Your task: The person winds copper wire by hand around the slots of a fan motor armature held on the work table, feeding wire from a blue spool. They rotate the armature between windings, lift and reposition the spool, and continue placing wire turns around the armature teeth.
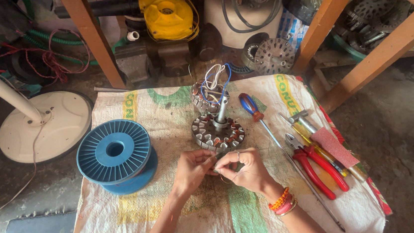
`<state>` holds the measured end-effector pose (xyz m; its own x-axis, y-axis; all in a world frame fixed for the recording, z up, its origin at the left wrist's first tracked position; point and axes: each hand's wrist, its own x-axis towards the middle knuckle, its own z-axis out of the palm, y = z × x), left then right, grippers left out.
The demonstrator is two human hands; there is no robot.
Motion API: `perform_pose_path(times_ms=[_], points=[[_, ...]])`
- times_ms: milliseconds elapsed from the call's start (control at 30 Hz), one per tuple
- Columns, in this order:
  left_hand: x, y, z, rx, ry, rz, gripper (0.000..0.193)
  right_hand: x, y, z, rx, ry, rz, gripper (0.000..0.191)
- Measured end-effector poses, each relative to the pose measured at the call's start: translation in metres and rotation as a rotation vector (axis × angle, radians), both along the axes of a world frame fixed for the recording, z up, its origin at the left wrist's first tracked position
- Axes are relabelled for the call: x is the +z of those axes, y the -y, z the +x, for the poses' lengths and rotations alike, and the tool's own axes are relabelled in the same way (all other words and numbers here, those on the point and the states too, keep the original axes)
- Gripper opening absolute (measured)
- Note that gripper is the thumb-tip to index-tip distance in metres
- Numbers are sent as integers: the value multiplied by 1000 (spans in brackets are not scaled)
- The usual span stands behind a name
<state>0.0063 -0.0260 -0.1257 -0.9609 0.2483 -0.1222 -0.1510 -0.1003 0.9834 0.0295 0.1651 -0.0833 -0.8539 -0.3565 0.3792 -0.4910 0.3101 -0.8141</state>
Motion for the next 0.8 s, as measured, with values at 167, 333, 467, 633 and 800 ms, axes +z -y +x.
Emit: perform_pose_path(times_ms=[167, 333, 467, 633, 800], points=[[-3, 1, 1, 18, 10, 46, 15, 9, -5, -4, -22, -86, 11, 21], [-2, 5, 3, 65, -27, 64, 14, 24, -6, -3, -57, -180, 65, 36], [0, 6, 4, 91, -88, 36, 13, 31, -3, -2, -40, -250, 62, 39], [3, 5, 6, -31, -233, -4, 12, 25, 2, -4, -164, -349, 153, 36], [1, 2, 7, -87, -188, -14, 14, 16, 4, -7, -280, -437, 162, 25]])
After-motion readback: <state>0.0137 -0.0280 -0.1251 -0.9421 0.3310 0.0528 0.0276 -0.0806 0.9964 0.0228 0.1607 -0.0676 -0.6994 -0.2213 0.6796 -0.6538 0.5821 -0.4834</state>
